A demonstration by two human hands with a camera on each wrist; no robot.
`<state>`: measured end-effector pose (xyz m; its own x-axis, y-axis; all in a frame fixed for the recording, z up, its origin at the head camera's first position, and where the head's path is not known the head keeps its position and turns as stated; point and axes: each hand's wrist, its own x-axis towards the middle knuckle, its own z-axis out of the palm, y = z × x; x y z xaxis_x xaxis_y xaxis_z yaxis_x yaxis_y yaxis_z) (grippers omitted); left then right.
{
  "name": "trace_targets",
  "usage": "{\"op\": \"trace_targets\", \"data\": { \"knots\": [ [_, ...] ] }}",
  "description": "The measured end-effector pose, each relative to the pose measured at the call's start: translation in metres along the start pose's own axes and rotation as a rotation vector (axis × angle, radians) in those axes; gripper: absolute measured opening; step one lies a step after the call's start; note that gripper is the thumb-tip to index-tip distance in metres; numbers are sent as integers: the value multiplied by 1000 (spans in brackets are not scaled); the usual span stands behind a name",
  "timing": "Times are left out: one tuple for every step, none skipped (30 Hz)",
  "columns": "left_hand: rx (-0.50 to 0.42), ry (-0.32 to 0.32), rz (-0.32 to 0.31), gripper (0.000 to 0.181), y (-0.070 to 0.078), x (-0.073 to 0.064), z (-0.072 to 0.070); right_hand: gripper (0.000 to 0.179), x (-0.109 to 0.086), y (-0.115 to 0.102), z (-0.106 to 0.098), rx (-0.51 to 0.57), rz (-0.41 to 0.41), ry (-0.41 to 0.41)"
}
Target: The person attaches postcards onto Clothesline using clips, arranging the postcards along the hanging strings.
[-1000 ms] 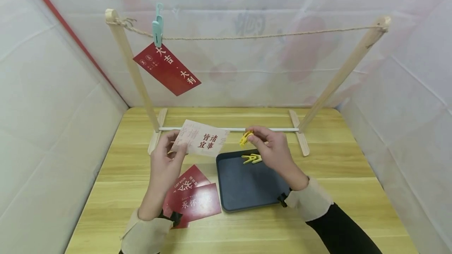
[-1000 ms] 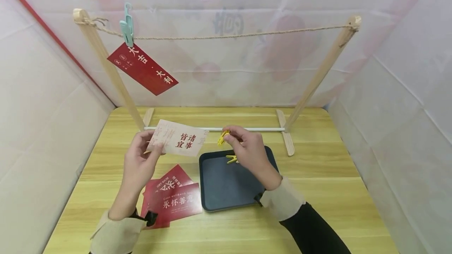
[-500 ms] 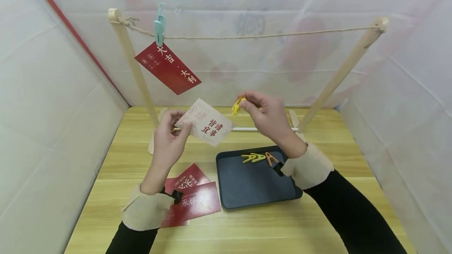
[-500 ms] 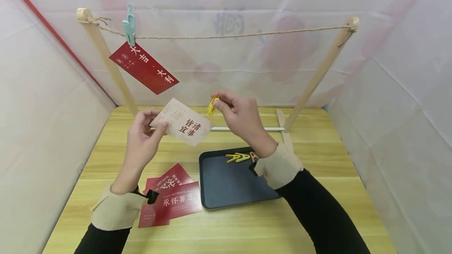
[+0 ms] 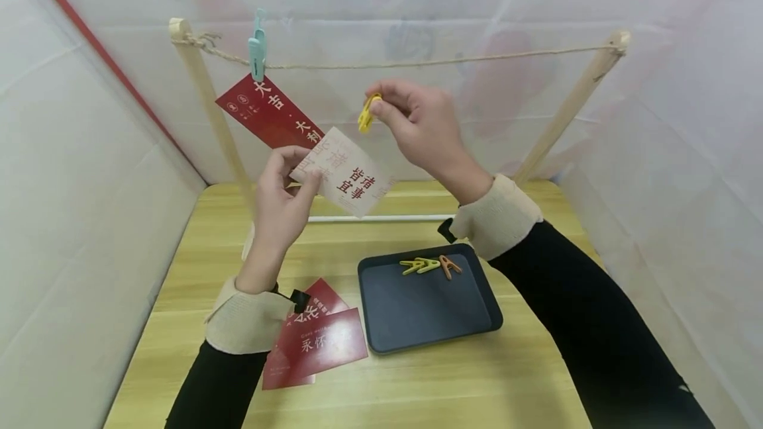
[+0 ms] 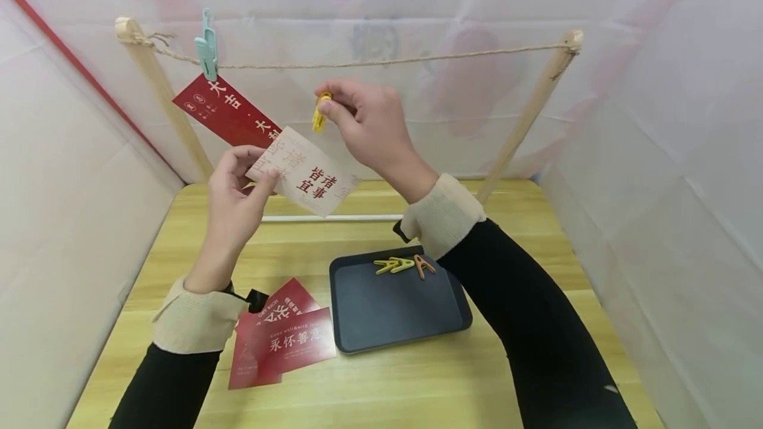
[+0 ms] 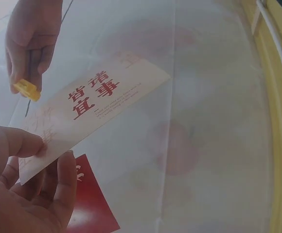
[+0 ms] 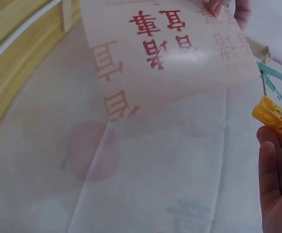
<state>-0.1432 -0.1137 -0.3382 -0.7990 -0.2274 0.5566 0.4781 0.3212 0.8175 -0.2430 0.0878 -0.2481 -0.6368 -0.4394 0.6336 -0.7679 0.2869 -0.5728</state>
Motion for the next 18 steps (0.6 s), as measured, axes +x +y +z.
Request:
{"op": "trace_targets", "data": {
  "knots": [
    [-11,1,-6,27,5,2,1,17,3,-1,0,-3,0,2],
    [-14,5,-12,27,11,4,2,16,6,-2,0,1,0,6],
    [-16,7,-18,27,16,6,3,16,9,-2,0,6,1,11],
    [-11,12,-27,28,22,7,4,15,13,-3,1,13,2,16],
    [-8,16,-35,28,27,9,4,15,16,-4,1,16,2,22],
    [-11,21,-44,28,28,10,4,14,18,-4,1,26,5,26],
    [-8,28,-52,28,29,12,5,14,21,-5,1,36,0,32],
    [-7,35,-54,28,29,14,6,13,23,-5,0,42,-10,38],
    [-9,43,-56,29,29,15,7,13,26,-6,0,44,-19,43],
    [-12,50,-59,29,29,17,7,13,27,-6,-1,45,-20,45],
    [-13,55,-60,29,29,19,8,13,29,-7,-2,48,-18,47],
    [-14,59,-58,28,30,20,8,13,31,-8,-3,51,-16,48],
    [-13,63,-58,28,30,22,8,13,33,-8,-4,48,-15,50],
    [-12,65,-57,28,30,24,9,14,35,-9,-5,50,-5,50],
    [-12,67,-55,28,31,25,9,14,36,-9,-6,53,6,52],
    [-11,69,-55,28,31,27,9,14,38,-9,-7,64,8,56],
    [-7,72,-54,28,31,28,9,13,40,-9,-8,83,4,63],
    [-6,76,-54,28,32,30,8,13,41,-9,-9,95,3,69]
  ]
}}
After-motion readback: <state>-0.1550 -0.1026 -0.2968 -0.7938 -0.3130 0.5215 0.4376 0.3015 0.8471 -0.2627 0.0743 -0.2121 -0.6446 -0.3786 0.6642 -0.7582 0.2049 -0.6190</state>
